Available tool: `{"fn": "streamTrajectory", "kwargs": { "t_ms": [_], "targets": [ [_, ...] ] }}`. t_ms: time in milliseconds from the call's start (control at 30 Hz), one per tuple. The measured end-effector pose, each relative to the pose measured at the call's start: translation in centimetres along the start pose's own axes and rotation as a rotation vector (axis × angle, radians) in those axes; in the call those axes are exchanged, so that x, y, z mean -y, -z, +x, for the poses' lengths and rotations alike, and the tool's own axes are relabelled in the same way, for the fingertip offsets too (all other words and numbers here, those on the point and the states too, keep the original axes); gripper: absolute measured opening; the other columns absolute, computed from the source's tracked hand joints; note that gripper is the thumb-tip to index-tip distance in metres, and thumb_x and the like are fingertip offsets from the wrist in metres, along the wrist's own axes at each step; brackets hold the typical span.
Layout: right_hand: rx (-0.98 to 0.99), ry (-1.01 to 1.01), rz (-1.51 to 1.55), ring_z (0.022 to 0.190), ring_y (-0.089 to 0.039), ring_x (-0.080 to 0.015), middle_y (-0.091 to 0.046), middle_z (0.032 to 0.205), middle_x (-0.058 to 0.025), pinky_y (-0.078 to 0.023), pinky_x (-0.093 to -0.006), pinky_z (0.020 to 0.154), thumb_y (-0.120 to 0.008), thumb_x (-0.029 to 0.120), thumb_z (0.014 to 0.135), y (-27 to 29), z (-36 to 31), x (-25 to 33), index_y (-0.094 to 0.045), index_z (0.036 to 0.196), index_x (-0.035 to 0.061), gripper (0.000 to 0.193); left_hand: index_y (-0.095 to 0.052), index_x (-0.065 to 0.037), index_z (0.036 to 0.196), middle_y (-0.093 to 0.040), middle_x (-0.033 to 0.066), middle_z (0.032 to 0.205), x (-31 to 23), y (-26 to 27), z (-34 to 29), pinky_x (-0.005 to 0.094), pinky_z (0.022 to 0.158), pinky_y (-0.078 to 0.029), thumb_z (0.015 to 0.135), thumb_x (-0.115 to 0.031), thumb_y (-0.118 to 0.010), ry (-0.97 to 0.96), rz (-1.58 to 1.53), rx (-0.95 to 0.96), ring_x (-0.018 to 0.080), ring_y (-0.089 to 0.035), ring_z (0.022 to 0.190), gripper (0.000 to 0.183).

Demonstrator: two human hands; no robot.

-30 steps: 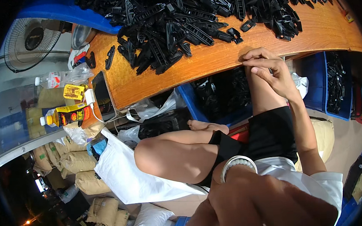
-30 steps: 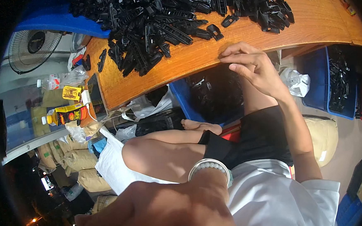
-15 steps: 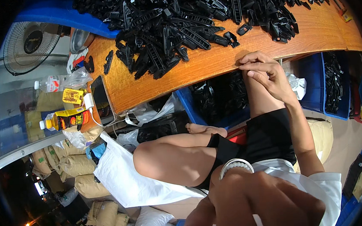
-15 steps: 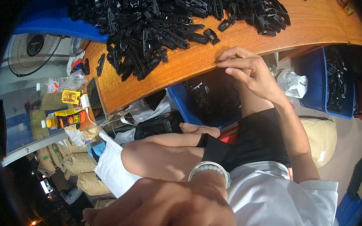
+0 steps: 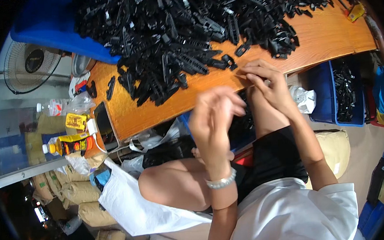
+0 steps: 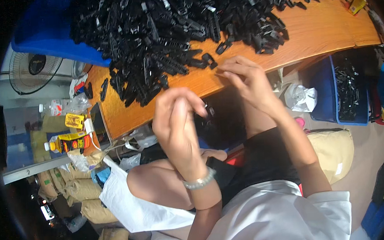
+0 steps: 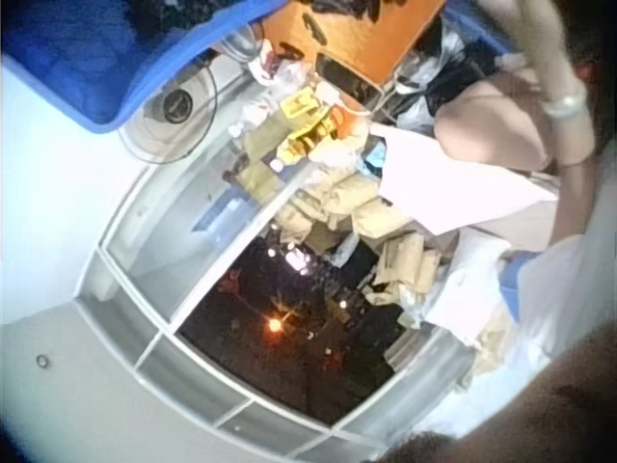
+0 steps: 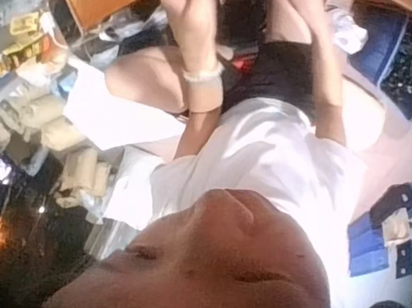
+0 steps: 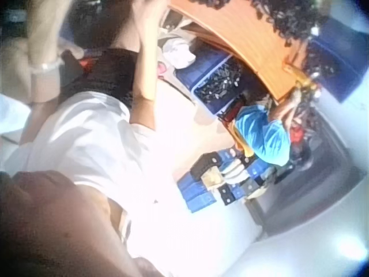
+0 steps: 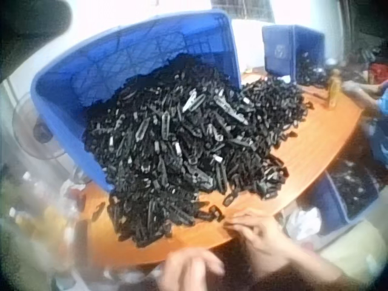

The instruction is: The person sorts through black plastic components on a table and assembles small plastic clips onto them by hand.

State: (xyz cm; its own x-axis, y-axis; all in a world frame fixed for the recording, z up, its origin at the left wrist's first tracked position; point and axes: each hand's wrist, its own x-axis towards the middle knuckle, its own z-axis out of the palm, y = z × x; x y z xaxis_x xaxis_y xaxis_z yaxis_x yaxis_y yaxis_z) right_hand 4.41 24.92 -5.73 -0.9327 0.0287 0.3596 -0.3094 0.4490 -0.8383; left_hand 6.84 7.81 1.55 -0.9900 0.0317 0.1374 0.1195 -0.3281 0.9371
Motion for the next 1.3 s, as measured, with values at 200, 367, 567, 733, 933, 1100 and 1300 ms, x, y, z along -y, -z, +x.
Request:
{"fn": "streamTrajectory", "kwargs": {
  "t_ms": [200, 367, 567, 733, 933, 1100, 1300],
  "targets": [
    [-0.086, 0.204, -0.414, 0.089, -0.059, -0.0315, -0.055, 0.095, -0.0125, -0.049, -0.0409, 0.075, -0.074, 0.012, 0.073, -3.4, 3.2, -0.1, -0.063, 0.096, 0.0028, 0.027, -0.064, -0.004, 0.109, -0.055, 0.0112, 0.089, 6.0, 3.2, 5.9, 0.0358, 0.066, -0.048, 0.079, 0.0, -0.065, -0.503, 1.42, -0.005, 0.0252, -0.056, 0.074, 0.03],
    [-0.122, 0.172, -0.413, 0.087, -0.058, -0.0338, -0.055, 0.095, -0.0142, -0.048, -0.0423, 0.074, -0.069, 0.007, 0.075, -2.1, 2.3, -1.1, -0.06, 0.099, 0.0022, 0.027, -0.067, -0.005, 0.102, -0.052, 0.0117, 0.095, 6.2, 2.4, 7.3, 0.0411, 0.077, -0.043, 0.077, -0.003, -0.065, -0.566, 1.439, 0.142, 0.0288, -0.051, 0.09, 0.025],
    [-0.136, -0.055, -0.107, 0.086, -0.059, -0.0335, -0.055, 0.093, -0.0157, -0.05, -0.0391, 0.072, -0.066, 0.002, 0.075, -0.2, 2.1, -0.4, -0.059, 0.106, -0.0005, 0.032, -0.066, -0.002, 0.098, -0.055, 0.0138, 0.099, 6.7, 2.0, 5.5, 0.0409, 0.084, -0.042, 0.076, -0.006, -0.07, -0.492, 1.167, 0.334, 0.0307, -0.051, 0.096, 0.022],
    [-0.14, 0.214, -0.19, 0.082, -0.059, -0.0298, -0.057, 0.093, -0.0135, -0.049, -0.0362, 0.074, -0.067, 0.004, 0.076, 0.9, 2.1, -1.6, -0.062, 0.102, -0.0016, 0.027, -0.065, 0.001, 0.095, -0.058, 0.0134, 0.1, 7.1, 3.2, 4.5, 0.0404, 0.086, -0.043, 0.073, 0.0, -0.073, -0.391, 1.011, 0.156, 0.0309, -0.054, 0.096, 0.023],
    [-0.025, -0.079, -0.044, 0.084, -0.058, -0.0214, -0.059, 0.089, -0.0105, -0.047, -0.0329, 0.076, -0.07, 0.006, 0.077, 2.4, 1.0, 0.1, -0.065, 0.101, -0.0002, 0.026, -0.068, 0.001, 0.094, -0.059, 0.0107, 0.092, 7.1, 4.2, 4.4, 0.037, 0.08, -0.045, 0.074, 0.002, -0.07, -0.387, 0.911, 0.169, 0.0277, -0.055, 0.089, 0.02],
    [0.228, -0.092, 0.028, 0.087, -0.058, -0.0228, -0.062, 0.09, -0.0114, -0.045, -0.0343, 0.081, -0.071, 0.006, 0.078, 2.4, 2.1, 0.4, -0.068, 0.101, -0.0011, 0.024, -0.068, 0.001, 0.095, -0.06, 0.0101, 0.091, 7.1, 4.3, 4.3, 0.0366, 0.079, -0.045, 0.074, 0.003, -0.07, -0.36, 0.917, 0.186, 0.027, -0.055, 0.088, 0.021],
    [0.326, -0.011, -0.067, 0.098, -0.055, -0.0288, -0.058, 0.098, -0.013, -0.043, -0.0378, 0.088, -0.073, 0.011, 0.075, 1.8, 2.7, 0.3, -0.07, 0.1, -0.0015, 0.028, -0.068, 0.001, 0.095, -0.061, 0.0102, 0.091, 6.9, 3.8, 4.6, 0.0367, 0.077, -0.046, 0.074, 0.003, -0.069, -0.368, 0.9, 0.224, 0.027, -0.055, 0.087, 0.021]
  ]
}}
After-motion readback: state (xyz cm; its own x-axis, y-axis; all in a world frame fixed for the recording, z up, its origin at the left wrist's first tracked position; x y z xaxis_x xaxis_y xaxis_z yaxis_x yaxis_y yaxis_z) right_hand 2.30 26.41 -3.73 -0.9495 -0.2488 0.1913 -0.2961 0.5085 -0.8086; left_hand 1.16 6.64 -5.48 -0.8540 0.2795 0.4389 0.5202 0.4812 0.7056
